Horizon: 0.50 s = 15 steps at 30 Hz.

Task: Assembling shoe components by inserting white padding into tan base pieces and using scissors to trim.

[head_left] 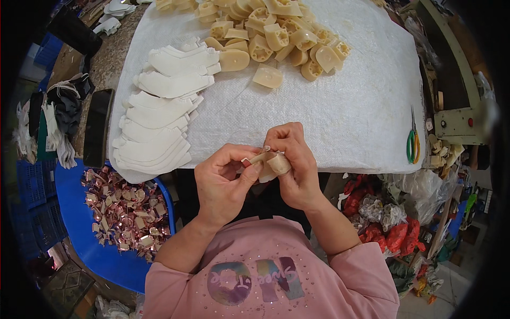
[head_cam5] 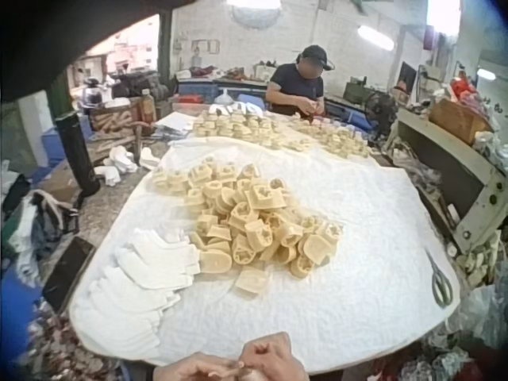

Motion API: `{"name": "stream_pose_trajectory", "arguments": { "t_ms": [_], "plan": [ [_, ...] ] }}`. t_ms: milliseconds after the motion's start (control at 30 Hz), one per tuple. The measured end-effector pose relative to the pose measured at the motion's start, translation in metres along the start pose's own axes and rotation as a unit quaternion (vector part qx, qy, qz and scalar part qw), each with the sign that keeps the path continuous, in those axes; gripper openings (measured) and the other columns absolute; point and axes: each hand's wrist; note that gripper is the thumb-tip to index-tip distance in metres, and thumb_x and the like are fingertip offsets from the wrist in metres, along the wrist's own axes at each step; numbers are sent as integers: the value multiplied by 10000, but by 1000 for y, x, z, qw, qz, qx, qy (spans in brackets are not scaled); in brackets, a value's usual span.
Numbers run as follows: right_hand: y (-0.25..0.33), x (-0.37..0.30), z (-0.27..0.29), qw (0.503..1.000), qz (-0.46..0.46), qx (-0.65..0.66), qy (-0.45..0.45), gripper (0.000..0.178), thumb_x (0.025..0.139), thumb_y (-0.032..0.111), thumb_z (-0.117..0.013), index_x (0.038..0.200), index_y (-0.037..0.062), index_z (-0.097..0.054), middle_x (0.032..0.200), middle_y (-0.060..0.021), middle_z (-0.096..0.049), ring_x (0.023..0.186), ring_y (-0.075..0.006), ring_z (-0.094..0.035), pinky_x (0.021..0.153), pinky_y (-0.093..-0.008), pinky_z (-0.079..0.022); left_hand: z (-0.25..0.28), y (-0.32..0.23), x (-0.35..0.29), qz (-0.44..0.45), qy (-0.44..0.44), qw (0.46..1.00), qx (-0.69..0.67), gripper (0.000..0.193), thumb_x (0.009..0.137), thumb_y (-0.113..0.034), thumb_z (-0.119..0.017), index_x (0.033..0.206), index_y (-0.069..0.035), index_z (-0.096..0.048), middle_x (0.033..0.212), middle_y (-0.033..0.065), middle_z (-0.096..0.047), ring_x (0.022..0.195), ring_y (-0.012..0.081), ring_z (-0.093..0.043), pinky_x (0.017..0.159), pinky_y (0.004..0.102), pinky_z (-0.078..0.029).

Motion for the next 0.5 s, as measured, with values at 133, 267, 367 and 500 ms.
{"name": "stream_pose_trajectory", "arguments": {
  "t_ms": [133, 267, 367, 500],
  "plan": [
    [-6, 0, 3, 993, -53, 103, 15, 220, 707, -26, -547, 912, 50, -526, 911, -101, -513, 869, -287, -447, 769, -350, -386, 1, -1, 0, -8, -16, 1000, 10, 132, 846, -32, -635, 937, 50, -587, 972, 121, -624, 859, 130, -600, 752, 242, -506],
    [-2, 5, 8, 999, 14, 3, 29, 177, 715, 6, -570, 881, 56, -531, 903, -88, -515, 861, -275, -448, 773, -351, -380, 1, 0, -1, -21, -2, 996, 92, 112, 835, -57, -650, 896, 26, -606, 978, 116, -606, 798, 129, -597, 702, 236, -496],
    [3, 3, 9, 977, 111, -180, -20, 140, 724, 66, -612, 840, 56, -534, 902, -85, -518, 866, -266, -449, 778, -348, -378, -2, -9, 8, -177, -14, 942, 285, 104, 813, -88, -674, 844, -6, -619, 983, 110, -578, 780, 160, -579, 664, 255, -477],
    [-3, -1, 16, 999, 18, 42, 28, 144, 774, 111, -637, 880, 45, -564, 904, -68, -533, 863, -231, -466, 779, -334, -387, 0, -7, 5, -117, -1, 974, 195, 117, 785, -107, -697, 807, -22, -620, 984, 110, -556, 806, 201, -558, 660, 274, -459]
  ]
}}
Point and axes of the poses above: each hand's wrist, its own x-axis towards the middle knuckle, its own z-axis out of the back of the hand, y = z × x
